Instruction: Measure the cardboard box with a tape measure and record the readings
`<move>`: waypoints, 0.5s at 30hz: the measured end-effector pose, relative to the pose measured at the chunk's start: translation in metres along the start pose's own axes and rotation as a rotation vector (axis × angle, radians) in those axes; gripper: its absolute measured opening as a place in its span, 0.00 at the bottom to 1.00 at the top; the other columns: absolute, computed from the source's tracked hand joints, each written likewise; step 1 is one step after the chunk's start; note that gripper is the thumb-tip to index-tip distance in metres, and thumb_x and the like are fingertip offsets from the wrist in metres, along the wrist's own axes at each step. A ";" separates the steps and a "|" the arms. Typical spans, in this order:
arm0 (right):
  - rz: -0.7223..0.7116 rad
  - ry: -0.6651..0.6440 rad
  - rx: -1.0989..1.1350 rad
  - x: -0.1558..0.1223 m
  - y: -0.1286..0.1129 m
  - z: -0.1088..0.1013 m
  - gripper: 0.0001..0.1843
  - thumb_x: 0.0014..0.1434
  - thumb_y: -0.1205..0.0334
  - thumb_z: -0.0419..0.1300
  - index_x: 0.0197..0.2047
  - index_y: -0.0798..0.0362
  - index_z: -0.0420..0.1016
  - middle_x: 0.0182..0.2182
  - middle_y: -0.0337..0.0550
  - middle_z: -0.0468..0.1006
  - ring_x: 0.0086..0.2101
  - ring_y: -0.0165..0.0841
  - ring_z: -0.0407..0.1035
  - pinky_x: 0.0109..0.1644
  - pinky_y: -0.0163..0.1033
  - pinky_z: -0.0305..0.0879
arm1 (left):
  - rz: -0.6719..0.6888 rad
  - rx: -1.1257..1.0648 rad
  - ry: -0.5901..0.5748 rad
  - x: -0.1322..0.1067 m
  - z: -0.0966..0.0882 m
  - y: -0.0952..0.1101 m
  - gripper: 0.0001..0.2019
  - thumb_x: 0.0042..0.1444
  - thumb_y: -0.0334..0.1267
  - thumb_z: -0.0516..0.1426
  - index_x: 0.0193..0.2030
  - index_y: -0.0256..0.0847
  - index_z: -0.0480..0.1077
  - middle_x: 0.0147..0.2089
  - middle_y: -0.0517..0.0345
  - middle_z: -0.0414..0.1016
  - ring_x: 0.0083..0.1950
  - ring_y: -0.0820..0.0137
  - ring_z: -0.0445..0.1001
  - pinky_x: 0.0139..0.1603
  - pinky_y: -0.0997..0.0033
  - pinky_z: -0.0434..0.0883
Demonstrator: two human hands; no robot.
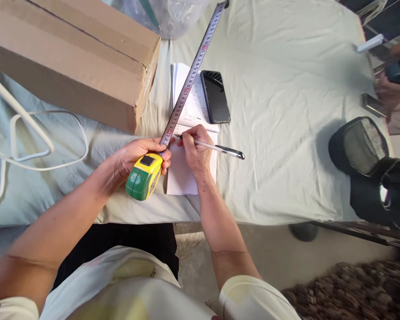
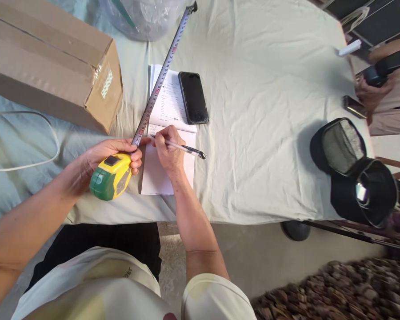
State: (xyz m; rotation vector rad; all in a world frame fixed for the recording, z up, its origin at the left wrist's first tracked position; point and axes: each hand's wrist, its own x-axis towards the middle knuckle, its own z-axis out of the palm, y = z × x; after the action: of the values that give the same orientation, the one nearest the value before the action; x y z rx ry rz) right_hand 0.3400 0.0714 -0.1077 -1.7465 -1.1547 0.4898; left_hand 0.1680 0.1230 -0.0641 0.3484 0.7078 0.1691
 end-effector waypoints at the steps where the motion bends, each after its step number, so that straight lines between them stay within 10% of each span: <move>1: -0.002 -0.001 -0.002 0.000 0.000 0.000 0.09 0.59 0.65 0.55 0.28 0.47 0.62 0.21 0.30 0.73 0.25 0.29 0.67 0.34 0.37 0.65 | 0.004 0.000 -0.005 0.000 0.000 0.000 0.12 0.63 0.26 0.50 0.29 0.39 0.66 0.24 0.54 0.70 0.24 0.70 0.72 0.28 0.72 0.75; 15: -0.001 -0.002 -0.015 0.001 -0.002 0.001 0.08 0.57 0.65 0.55 0.27 0.47 0.62 0.19 0.30 0.73 0.24 0.29 0.67 0.33 0.37 0.65 | -0.005 0.031 -0.004 -0.002 0.000 0.000 0.10 0.62 0.26 0.50 0.30 0.39 0.66 0.24 0.55 0.71 0.24 0.69 0.72 0.28 0.72 0.75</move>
State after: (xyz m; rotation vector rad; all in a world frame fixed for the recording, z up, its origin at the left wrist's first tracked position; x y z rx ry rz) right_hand 0.3390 0.0730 -0.1065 -1.7585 -1.1635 0.4827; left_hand 0.1670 0.1225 -0.0629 0.3771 0.7081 0.1532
